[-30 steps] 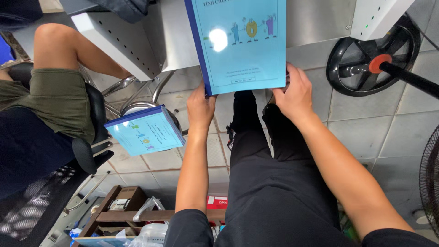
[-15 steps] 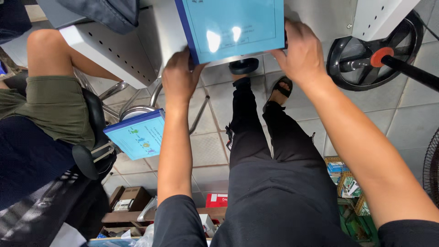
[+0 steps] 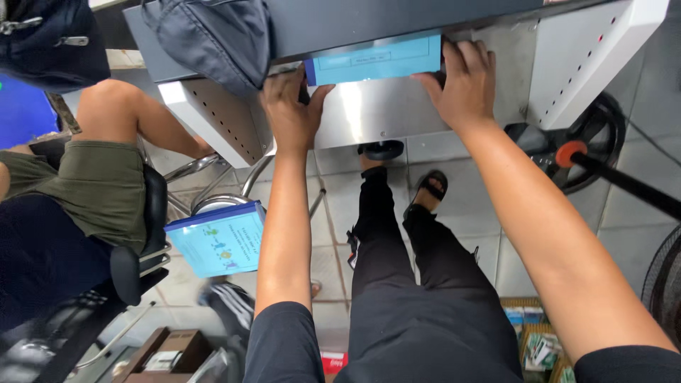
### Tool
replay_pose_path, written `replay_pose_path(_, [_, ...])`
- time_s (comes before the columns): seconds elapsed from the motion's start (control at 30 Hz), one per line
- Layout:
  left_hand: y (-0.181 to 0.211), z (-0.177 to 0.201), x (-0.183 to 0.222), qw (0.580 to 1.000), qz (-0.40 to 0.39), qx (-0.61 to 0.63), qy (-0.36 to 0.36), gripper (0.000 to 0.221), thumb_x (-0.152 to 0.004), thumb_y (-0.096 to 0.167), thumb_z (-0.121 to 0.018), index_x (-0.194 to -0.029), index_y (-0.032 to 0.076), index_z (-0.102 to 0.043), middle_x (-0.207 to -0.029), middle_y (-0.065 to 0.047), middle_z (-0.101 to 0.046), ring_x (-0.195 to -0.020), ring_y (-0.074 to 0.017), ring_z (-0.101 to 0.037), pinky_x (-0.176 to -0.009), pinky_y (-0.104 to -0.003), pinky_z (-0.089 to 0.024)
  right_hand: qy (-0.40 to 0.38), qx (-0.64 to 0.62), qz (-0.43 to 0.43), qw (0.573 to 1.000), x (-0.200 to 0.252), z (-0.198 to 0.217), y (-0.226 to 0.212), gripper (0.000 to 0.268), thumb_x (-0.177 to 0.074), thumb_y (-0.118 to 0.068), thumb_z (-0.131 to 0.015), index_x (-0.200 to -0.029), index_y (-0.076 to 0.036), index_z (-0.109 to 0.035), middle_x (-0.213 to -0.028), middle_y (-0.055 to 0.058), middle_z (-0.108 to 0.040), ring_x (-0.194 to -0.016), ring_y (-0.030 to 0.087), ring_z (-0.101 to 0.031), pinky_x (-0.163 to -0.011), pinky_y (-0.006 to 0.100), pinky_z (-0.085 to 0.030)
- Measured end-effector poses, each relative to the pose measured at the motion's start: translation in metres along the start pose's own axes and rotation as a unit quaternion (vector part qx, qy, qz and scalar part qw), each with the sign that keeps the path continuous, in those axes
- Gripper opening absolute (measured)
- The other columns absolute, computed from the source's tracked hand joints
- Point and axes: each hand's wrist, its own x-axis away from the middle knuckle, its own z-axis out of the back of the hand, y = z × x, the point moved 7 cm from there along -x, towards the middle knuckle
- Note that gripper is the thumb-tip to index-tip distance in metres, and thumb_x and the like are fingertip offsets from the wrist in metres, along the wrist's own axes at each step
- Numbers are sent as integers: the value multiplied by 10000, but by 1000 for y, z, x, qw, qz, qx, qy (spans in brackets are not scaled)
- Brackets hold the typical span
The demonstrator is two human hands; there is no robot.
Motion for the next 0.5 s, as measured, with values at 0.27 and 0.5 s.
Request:
replay_pose_path(0.27, [-1,4,20,997,-3,48,54,468,-758,305,-960,-1098,42,-775,-917,-84,-683,-896,-283,-603,-817,-405,-498,41,-83,70,993,5,13,4,485,-942,-282,-887,-1277,-7,-668,-1126,108,-634,-1095,359,-569,-974,484,-458])
replay_pose_path(0.5, [-4,-3,18,998,-28,36,50,452,-753,311,-978,-1057,27,-801,-863,-100,-713,-801,-274,-631,-723,-395,-515,93,-89,69,989,0,12,10,333,-890,-253,-915,-1037,-11,-738,-910,70,-682,-885,313,-641,-801,446,-515])
